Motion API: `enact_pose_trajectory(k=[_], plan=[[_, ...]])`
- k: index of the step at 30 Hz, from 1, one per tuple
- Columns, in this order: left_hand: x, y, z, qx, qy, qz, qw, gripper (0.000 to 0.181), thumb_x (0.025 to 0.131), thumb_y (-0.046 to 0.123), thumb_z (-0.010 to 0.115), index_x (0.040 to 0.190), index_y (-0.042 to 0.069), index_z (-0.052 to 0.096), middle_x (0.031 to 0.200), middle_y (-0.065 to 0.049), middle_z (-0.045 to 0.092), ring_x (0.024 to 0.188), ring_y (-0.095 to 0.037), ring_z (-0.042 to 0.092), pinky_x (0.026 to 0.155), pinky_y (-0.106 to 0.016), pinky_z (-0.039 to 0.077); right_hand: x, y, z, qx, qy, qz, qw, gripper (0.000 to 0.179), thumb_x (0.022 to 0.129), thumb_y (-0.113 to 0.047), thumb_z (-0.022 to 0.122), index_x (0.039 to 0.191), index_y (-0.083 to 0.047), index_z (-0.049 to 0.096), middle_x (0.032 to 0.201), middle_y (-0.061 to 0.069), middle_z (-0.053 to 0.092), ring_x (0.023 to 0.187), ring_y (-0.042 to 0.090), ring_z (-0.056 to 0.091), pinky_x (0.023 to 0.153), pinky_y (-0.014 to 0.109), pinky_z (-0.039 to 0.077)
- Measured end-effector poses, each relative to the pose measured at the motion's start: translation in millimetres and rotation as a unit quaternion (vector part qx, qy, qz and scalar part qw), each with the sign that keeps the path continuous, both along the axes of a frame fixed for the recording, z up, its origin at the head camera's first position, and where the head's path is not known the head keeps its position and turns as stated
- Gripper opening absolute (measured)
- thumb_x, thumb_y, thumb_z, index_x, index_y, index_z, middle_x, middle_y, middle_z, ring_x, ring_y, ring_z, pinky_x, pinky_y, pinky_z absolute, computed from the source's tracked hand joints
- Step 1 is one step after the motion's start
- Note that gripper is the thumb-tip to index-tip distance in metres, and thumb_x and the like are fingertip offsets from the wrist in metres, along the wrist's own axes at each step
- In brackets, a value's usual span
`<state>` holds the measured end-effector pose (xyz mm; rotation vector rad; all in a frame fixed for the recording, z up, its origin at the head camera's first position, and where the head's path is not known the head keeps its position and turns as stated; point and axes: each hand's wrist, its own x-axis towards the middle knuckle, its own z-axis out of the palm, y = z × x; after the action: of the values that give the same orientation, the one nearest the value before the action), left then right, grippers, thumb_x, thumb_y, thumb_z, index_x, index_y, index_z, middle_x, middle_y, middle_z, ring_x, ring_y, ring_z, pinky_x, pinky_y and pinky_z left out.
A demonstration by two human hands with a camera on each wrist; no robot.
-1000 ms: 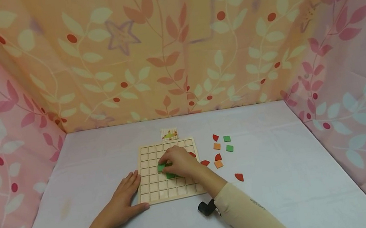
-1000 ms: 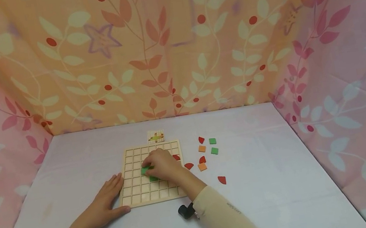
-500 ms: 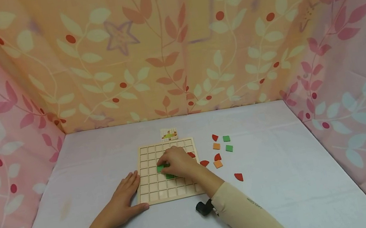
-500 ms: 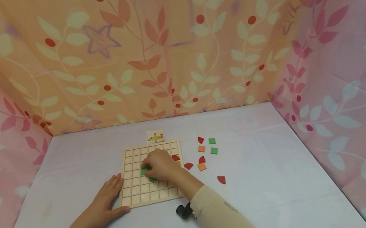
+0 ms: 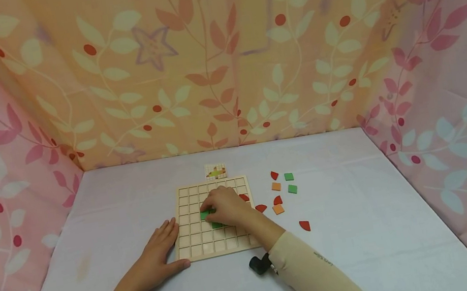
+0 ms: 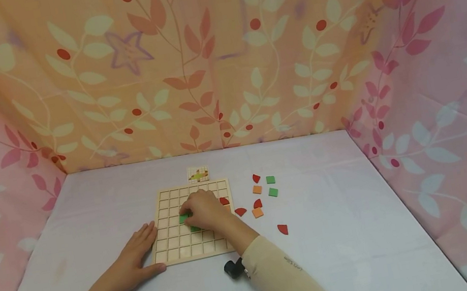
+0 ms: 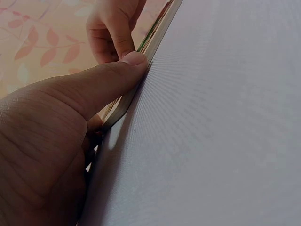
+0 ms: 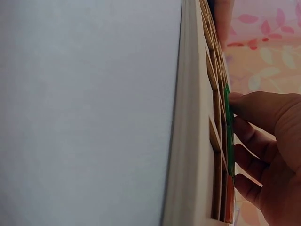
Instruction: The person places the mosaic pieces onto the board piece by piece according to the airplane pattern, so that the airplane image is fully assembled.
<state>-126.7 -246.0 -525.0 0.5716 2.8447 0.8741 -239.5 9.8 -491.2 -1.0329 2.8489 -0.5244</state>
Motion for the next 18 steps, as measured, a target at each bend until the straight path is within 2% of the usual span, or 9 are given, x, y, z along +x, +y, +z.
enact_pose_trajectory(k=[12, 18], plan=[[-0.7, 0.3, 0.6, 0.006, -0.006, 0.002, 1.0000, 0.109, 0.083, 0.061, 0.077, 0.161, 0.004, 0.029, 0.171, -0.011, 0.018, 0.159, -0.035, 0.010, 0.129, -0.041, 0.004, -2.0, 3, 2.6, 0.001, -0.003, 0.011, 0.9999, 0.023, 0.088, -0.032, 0.078, 0.112, -0.030, 0.080, 0.104, -0.012, 0.070, 0.100, 0.011, 0.056, 0.089, 0.033, 0.048], [-0.4, 0.3, -0.2, 0.002, -0.007, 0.002, 1.0000, 0.109, 0.082, 0.061, 0.077, 0.161, 0.004, 0.029, 0.171, -0.011, 0.019, 0.159, -0.036, 0.010, 0.129, -0.047, 0.007, 3.9, 7, 12.1, -0.004, 0.011, 0.027, 0.9996, 0.026, 0.091, -0.028, 0.074, 0.117, -0.027, 0.079, 0.109, -0.009, 0.069, 0.103, 0.012, 0.058, 0.091, 0.034, 0.049]])
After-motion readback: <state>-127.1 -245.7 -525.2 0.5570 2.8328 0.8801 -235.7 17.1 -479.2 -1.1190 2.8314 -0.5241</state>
